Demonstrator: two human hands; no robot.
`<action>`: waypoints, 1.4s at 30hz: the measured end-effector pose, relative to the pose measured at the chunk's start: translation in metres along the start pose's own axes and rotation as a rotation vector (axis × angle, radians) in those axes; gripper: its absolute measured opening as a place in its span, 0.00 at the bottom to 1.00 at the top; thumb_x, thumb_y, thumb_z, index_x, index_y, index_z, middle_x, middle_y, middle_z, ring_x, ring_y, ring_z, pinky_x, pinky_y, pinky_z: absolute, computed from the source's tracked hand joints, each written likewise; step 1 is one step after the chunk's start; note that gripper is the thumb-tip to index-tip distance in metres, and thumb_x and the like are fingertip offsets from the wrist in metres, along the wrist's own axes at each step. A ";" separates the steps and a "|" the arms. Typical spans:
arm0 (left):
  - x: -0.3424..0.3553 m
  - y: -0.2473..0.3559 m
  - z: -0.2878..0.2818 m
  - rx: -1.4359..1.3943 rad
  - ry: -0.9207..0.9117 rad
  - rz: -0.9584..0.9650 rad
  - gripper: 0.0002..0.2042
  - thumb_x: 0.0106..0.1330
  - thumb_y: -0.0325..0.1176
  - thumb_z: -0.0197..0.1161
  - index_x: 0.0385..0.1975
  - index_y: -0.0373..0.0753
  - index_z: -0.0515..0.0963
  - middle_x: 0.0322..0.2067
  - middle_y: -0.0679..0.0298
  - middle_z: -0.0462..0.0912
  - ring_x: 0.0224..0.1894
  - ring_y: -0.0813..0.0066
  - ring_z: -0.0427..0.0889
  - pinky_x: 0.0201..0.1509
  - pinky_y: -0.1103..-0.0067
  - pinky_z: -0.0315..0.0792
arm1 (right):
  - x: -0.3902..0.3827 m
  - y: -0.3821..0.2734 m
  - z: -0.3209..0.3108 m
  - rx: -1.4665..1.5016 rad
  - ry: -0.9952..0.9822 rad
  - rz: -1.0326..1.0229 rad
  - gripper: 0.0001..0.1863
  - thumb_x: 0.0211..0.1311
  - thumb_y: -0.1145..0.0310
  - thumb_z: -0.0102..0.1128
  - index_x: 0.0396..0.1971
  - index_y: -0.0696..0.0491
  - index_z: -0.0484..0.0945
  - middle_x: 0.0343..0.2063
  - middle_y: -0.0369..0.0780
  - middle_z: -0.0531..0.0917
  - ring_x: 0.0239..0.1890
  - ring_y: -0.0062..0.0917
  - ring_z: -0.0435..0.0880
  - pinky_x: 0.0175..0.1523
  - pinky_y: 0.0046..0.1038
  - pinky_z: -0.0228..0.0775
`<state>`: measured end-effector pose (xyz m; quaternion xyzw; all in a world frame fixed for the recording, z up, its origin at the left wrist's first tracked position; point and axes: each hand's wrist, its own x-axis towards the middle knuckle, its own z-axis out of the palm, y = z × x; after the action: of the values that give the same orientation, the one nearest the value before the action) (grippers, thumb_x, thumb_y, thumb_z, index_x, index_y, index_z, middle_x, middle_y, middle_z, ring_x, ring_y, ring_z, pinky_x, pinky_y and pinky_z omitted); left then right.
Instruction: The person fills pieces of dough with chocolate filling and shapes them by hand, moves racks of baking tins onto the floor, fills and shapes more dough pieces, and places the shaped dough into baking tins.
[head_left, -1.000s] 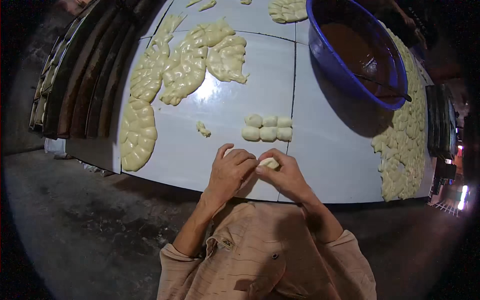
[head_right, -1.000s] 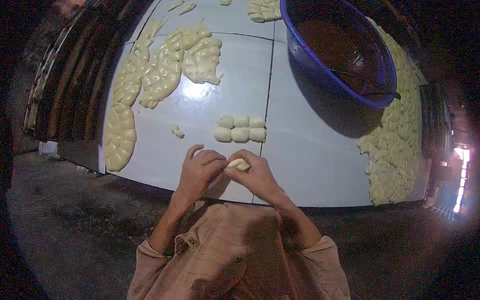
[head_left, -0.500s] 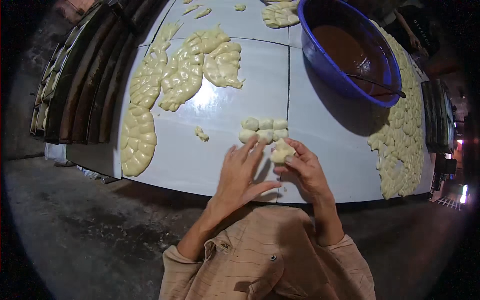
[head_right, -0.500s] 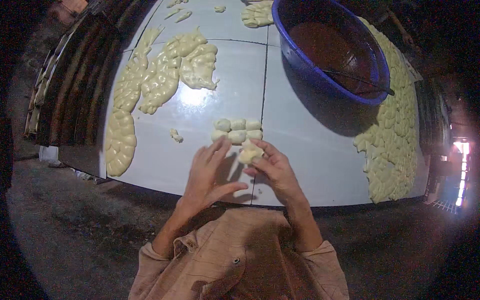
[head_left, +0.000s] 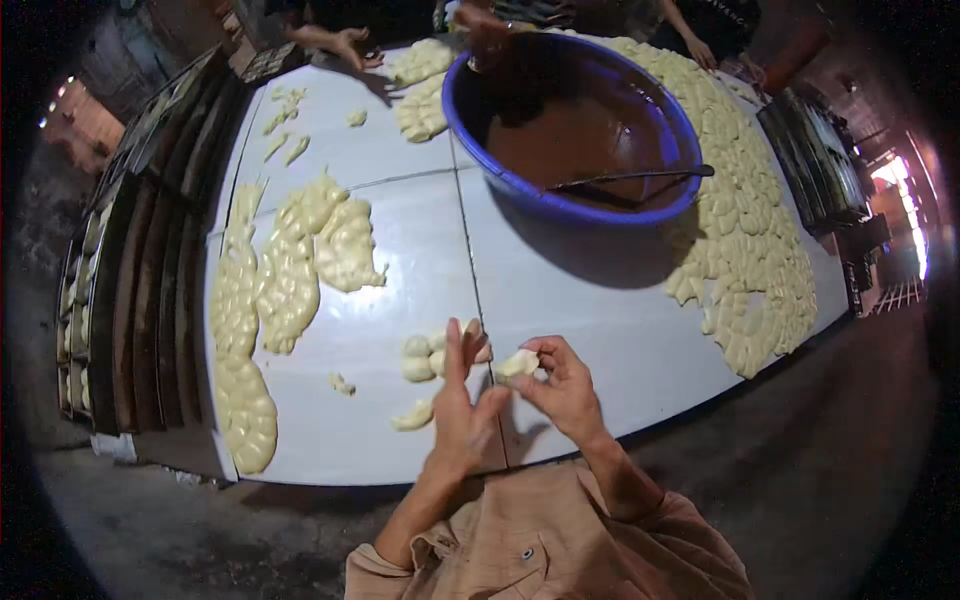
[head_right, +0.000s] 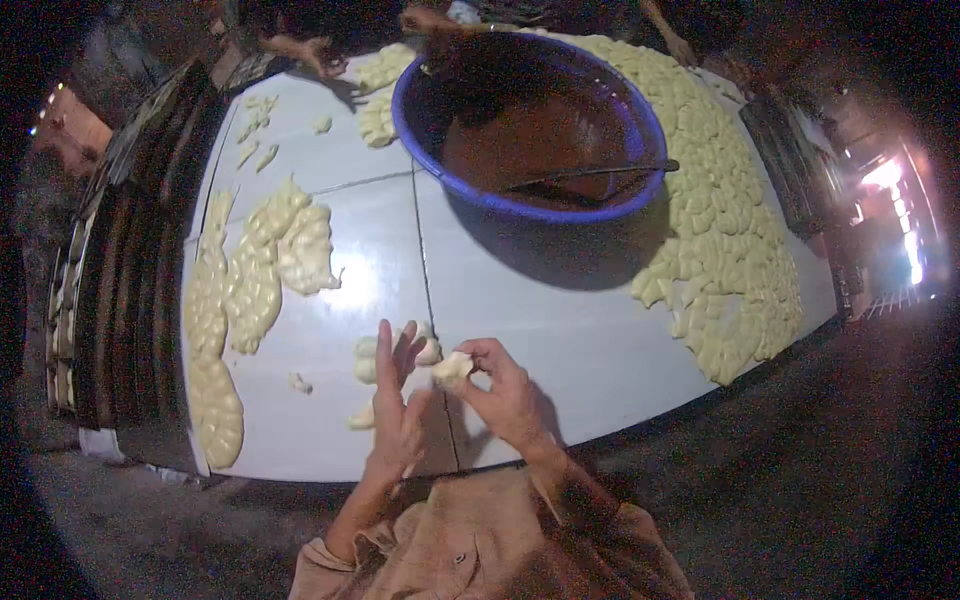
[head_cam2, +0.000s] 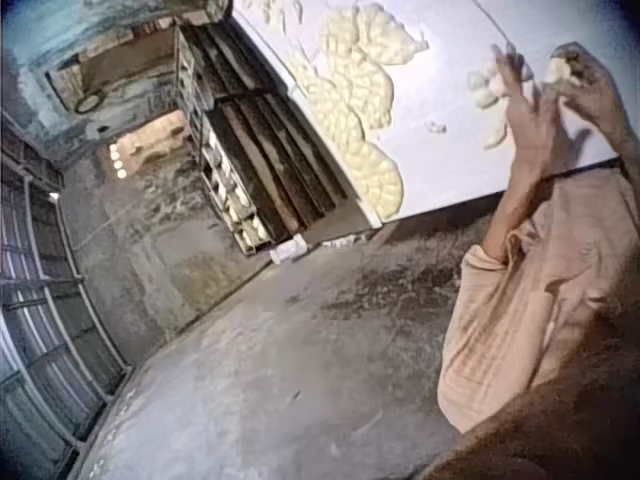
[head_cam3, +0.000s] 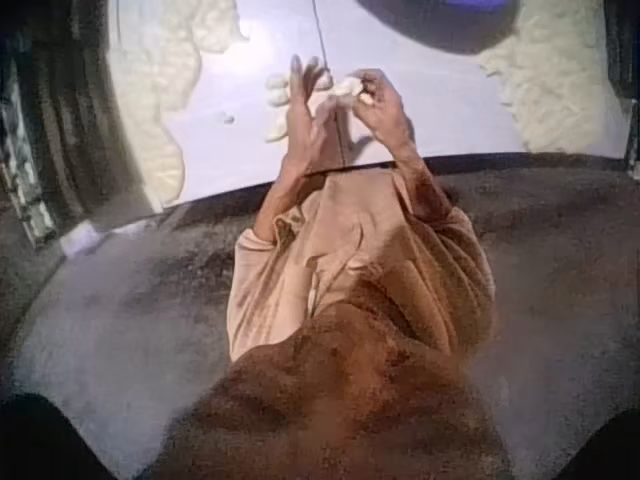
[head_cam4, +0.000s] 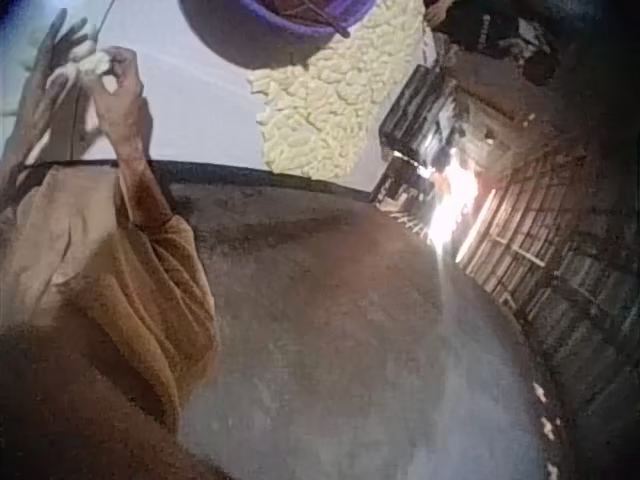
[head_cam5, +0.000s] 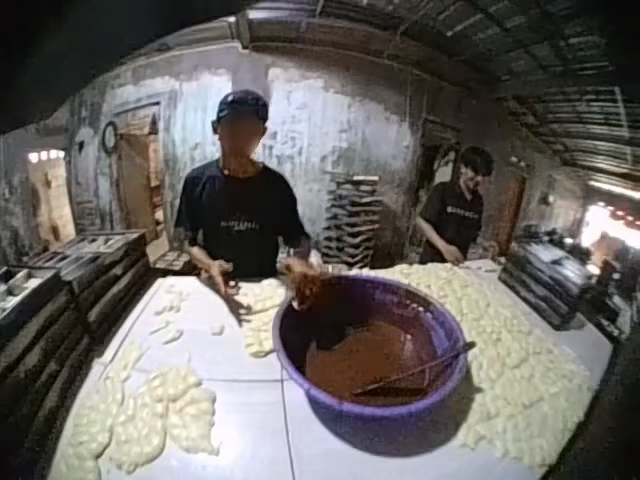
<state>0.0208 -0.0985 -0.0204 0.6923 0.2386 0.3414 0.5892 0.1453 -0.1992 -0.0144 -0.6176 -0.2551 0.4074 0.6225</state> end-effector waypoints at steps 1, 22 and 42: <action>0.005 -0.001 0.009 -0.070 -0.027 0.062 0.48 0.64 0.54 0.63 0.73 0.32 0.43 0.65 0.42 0.65 0.64 0.54 0.71 0.59 0.70 0.72 | 0.001 -0.009 0.004 0.136 -0.012 -0.001 0.17 0.61 0.79 0.63 0.49 0.59 0.70 0.43 0.38 0.78 0.44 0.19 0.78 0.49 0.22 0.75; 0.065 0.006 0.033 -0.055 -0.264 -0.471 0.21 0.69 0.32 0.62 0.61 0.35 0.71 0.48 0.53 0.83 0.49 0.70 0.83 0.53 0.75 0.76 | 0.265 -0.092 -0.128 -1.402 -0.522 -0.001 0.17 0.60 0.60 0.59 0.42 0.57 0.79 0.41 0.48 0.84 0.46 0.43 0.83 0.49 0.42 0.72; 0.113 -0.005 0.064 -0.901 0.009 -0.438 0.17 0.73 0.42 0.56 0.51 0.35 0.76 0.47 0.60 0.82 0.49 0.71 0.82 0.59 0.69 0.74 | 0.121 -0.091 -0.057 0.329 -0.137 -0.024 0.12 0.65 0.67 0.60 0.44 0.54 0.72 0.37 0.36 0.81 0.37 0.16 0.80 0.45 0.23 0.74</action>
<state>0.1432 -0.0560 -0.0086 0.3010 0.2097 0.2820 0.8865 0.2746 -0.1231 0.0455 -0.4751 -0.2342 0.4771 0.7013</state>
